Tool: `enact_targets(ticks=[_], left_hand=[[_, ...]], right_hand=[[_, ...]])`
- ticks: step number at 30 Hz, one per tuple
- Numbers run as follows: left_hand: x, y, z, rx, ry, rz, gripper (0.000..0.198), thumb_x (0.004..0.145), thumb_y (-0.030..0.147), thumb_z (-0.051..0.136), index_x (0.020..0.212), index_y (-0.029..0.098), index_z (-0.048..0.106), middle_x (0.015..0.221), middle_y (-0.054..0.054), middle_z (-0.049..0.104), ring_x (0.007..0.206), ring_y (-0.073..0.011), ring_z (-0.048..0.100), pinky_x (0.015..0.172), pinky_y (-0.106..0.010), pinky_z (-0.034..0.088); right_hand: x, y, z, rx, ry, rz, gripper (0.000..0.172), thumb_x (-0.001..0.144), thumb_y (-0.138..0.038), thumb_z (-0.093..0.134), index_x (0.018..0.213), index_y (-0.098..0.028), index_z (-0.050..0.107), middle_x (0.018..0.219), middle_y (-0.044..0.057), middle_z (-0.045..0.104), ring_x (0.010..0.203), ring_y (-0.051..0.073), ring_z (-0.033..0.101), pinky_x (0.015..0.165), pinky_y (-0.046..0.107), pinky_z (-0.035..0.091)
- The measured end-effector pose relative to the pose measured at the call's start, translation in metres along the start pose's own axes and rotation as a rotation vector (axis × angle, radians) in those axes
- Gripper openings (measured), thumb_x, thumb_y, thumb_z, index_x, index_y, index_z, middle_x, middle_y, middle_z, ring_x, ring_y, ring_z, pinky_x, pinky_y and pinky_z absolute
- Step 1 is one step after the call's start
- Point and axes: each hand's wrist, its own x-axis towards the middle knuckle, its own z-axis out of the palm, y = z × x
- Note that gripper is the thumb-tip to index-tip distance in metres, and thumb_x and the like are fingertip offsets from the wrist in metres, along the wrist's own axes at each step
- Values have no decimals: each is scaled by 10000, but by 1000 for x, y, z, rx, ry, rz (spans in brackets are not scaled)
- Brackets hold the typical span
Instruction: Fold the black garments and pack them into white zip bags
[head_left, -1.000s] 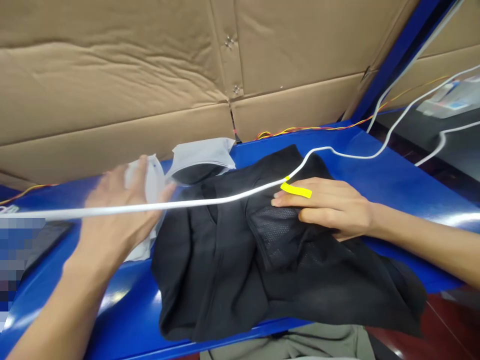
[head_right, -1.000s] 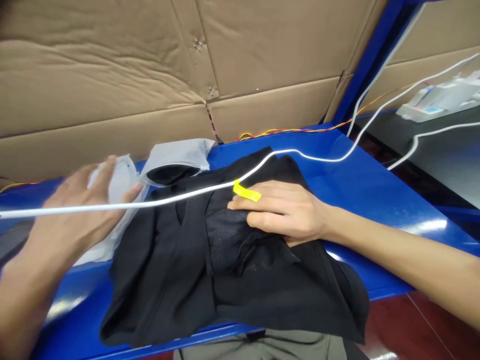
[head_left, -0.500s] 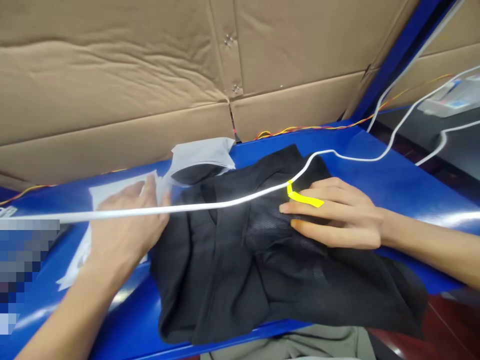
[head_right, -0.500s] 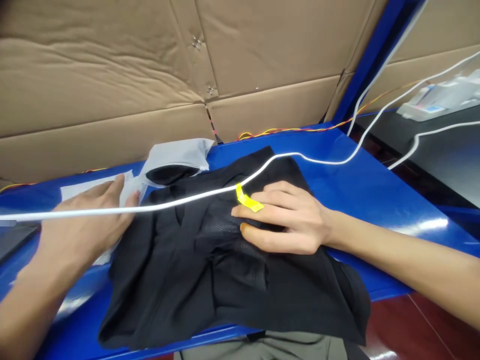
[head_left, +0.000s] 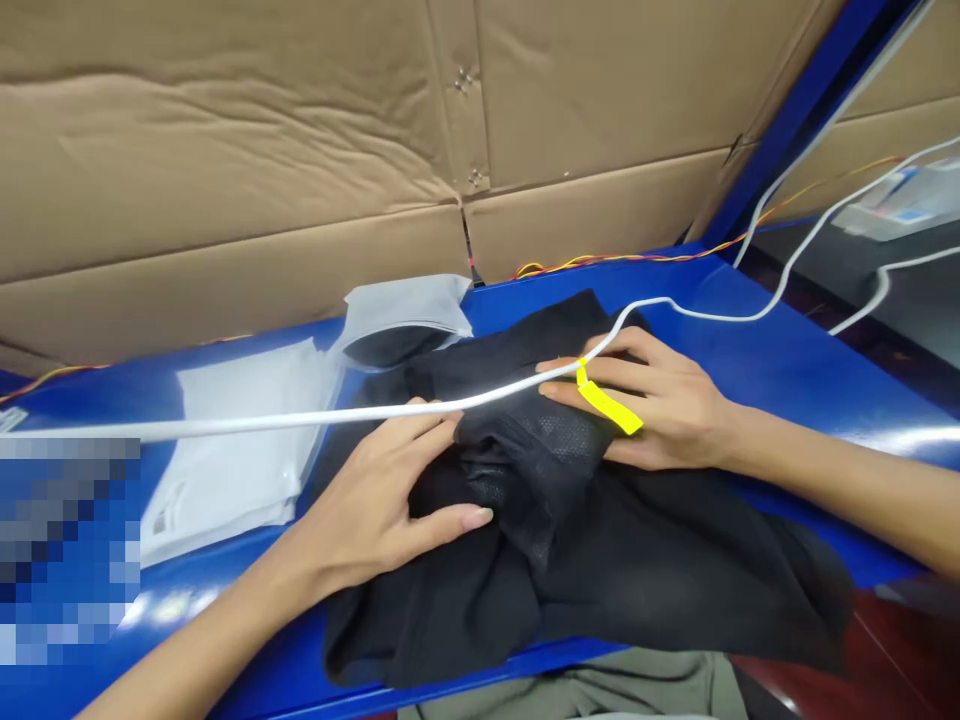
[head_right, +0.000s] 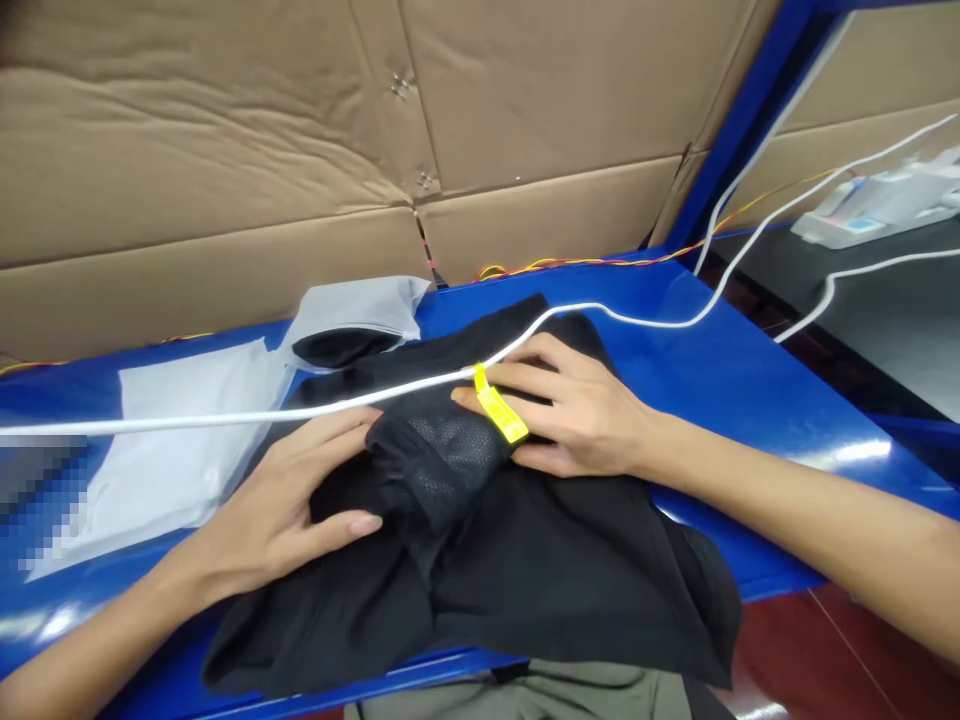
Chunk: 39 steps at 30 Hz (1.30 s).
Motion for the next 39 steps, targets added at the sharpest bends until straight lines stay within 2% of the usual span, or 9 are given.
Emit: enact_targets(ticks=[4,7,9,13,17,22,26,32,39], left_hand=[[4,2,-4,-216,-74,-227,802,889,825,575,1450,256,646,1467,-103,671,1356,-395,612,1164,-547,508],[6,0,-3,-317,-66,-285,824,830,741,711,1487,256,602,1515,-109,629,1319,-389,644,1134,-522,543],[7,-3,0,-352,-42,-311,822,814,642,776,1508,252,570,1520,-130,625,1321,-383,652,1135,-517,546],[7,-5,5,-423,-35,-315,834,853,529,775,1580,253,475,1486,-134,663,1348,-367,652,1130,-506,549],[10,-4,6,-457,29,-249,544,910,507,721,1392,266,648,1534,-89,624,1268,-327,687,1033,-428,595],[16,-6,9,-628,100,-327,468,970,504,670,1376,272,645,1057,-52,770,883,-218,712,802,-331,602],[17,-3,9,-631,136,-369,588,940,568,690,1433,256,619,830,-15,700,825,-225,699,762,-328,599],[10,6,8,-342,69,-329,911,813,645,819,1610,359,481,1364,-70,708,1182,-334,703,1015,-457,600],[12,4,7,-399,14,-290,822,920,591,737,1646,377,417,1712,-54,441,1323,-342,659,1126,-493,556]], right_hand=[[6,-20,-3,28,180,69,525,956,-281,778,1446,-170,630,1142,110,816,896,253,661,773,427,619],[11,-30,-8,82,176,93,398,959,-315,788,1306,-140,697,1081,116,823,835,225,661,739,403,610],[13,-31,-11,116,135,114,339,968,-356,771,1238,-155,727,1100,119,820,886,241,693,790,429,623],[12,-24,-12,235,69,202,386,969,-389,736,1306,-201,724,1295,143,767,1288,342,675,1090,551,570],[9,-18,-10,347,59,338,317,979,-317,727,1287,-240,732,1222,85,808,1102,256,783,985,379,641],[9,-18,-7,220,212,418,213,953,-336,761,1161,-290,774,1110,28,842,999,272,819,914,360,671],[12,-16,-7,206,121,468,283,954,-370,748,1222,-280,748,1171,41,828,1033,282,809,937,382,661],[15,-5,-9,294,12,530,346,959,-300,694,1301,-264,731,1241,32,810,1043,271,800,978,395,634],[15,11,-11,316,24,739,326,952,-448,718,1232,-285,755,1230,32,804,1074,322,776,996,508,625]])
